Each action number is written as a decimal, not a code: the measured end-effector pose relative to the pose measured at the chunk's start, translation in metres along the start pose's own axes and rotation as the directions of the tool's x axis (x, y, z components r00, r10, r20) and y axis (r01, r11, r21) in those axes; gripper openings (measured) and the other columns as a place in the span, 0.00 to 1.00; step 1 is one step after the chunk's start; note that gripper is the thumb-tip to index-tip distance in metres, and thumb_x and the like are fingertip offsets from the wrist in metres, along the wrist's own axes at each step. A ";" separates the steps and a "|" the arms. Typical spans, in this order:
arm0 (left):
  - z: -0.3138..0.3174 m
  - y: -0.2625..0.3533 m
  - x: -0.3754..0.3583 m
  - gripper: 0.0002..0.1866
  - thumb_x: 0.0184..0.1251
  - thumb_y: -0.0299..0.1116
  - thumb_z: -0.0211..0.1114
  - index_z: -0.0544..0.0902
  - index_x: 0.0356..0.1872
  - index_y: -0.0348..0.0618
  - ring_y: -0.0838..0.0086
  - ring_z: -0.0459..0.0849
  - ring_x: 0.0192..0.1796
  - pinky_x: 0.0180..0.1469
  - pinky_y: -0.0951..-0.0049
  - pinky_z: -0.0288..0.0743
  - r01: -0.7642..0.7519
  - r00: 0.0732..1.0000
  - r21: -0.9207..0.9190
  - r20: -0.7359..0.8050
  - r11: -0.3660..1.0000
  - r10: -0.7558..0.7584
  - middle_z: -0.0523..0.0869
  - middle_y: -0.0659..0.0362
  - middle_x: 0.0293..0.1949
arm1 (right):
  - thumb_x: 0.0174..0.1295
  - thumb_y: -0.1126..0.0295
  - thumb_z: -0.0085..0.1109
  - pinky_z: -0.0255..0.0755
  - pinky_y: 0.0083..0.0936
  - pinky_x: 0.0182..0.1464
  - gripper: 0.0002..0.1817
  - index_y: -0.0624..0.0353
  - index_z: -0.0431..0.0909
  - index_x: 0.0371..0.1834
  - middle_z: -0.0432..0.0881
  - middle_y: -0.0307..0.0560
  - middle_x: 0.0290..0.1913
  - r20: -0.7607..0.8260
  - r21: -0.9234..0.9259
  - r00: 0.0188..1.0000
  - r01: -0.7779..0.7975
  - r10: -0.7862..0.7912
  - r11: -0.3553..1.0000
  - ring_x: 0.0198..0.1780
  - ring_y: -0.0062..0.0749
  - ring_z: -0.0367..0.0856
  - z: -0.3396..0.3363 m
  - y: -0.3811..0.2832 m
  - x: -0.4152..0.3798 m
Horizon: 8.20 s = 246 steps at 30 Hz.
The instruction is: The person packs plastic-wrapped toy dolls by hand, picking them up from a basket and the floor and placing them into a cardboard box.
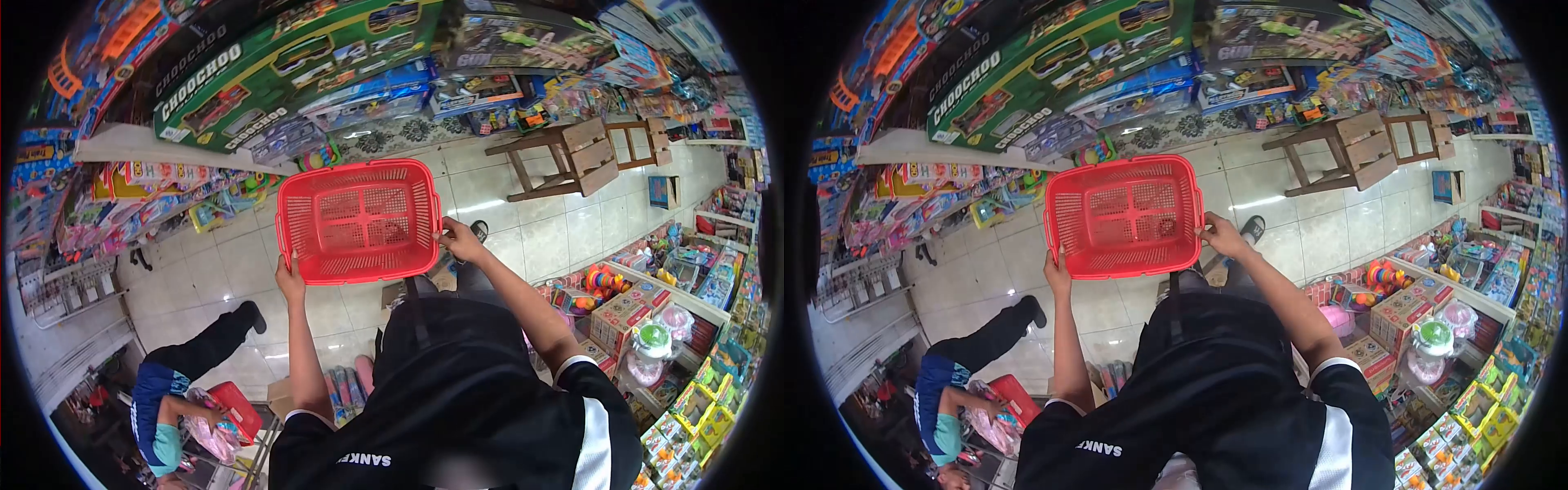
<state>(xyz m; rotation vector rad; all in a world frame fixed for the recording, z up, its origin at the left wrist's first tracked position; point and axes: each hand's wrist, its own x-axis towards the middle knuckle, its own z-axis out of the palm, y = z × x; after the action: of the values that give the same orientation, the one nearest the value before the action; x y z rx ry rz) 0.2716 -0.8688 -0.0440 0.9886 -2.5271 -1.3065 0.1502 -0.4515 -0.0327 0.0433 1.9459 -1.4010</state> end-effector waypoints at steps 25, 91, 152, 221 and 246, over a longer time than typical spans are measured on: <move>-0.013 -0.008 0.028 0.30 0.68 0.36 0.64 0.64 0.65 0.32 0.48 0.67 0.66 0.68 0.54 0.59 -0.218 0.959 0.314 -0.109 0.924 0.263 0.69 0.40 0.63 | 0.63 0.60 0.60 0.77 0.32 0.52 0.22 0.57 0.76 0.58 0.86 0.50 0.44 0.207 -0.103 0.962 -0.158 0.177 0.982 0.45 0.39 0.85 0.019 -0.004 0.004; 0.654 0.304 -0.136 0.15 0.69 0.40 0.59 0.81 0.46 0.37 0.69 0.84 0.33 0.32 0.68 0.77 -0.589 0.065 0.318 0.935 0.743 -0.349 0.87 0.54 0.37 | 0.65 0.62 0.51 0.77 0.36 0.25 0.20 0.60 0.76 0.56 0.87 0.52 0.42 -0.295 0.919 0.318 -0.161 0.901 0.359 0.28 0.37 0.87 -0.231 0.390 -0.335; 0.838 0.408 -0.315 0.17 0.69 0.42 0.59 0.81 0.48 0.40 0.72 0.84 0.29 0.24 0.72 0.70 -0.208 0.241 0.478 0.871 0.853 -0.429 0.87 0.58 0.37 | 0.62 0.64 0.54 0.79 0.34 0.28 0.16 0.64 0.82 0.46 0.87 0.51 0.38 -0.424 0.671 0.464 -0.416 0.778 0.614 0.30 0.38 0.87 -0.648 0.491 -0.414; 0.615 0.197 -0.523 0.14 0.66 0.33 0.53 0.81 0.47 0.39 0.72 0.83 0.27 0.22 0.74 0.69 0.754 0.609 -0.108 0.485 0.648 -0.627 0.86 0.55 0.35 | 0.65 0.60 0.54 0.78 0.26 0.26 0.15 0.57 0.82 0.46 0.88 0.47 0.36 -0.092 -0.453 0.888 -0.440 0.450 0.776 0.31 0.29 0.87 -0.742 0.376 -0.223; 0.595 0.183 -0.716 0.19 0.74 0.45 0.48 0.79 0.53 0.44 0.69 0.82 0.31 0.37 0.54 0.75 0.847 0.282 -0.524 0.311 0.084 -0.908 0.87 0.56 0.36 | 0.68 0.57 0.46 0.82 0.42 0.43 0.20 0.53 0.76 0.57 0.86 0.45 0.49 0.374 -0.919 0.480 0.080 0.794 0.385 0.49 0.38 0.84 -0.541 0.191 -0.014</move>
<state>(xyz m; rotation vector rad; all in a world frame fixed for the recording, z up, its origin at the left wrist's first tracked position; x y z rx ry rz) 0.5042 0.0456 -0.1456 2.4313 -0.9145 -1.9957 -0.0462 0.0835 -0.1015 -0.4761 1.3970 0.1624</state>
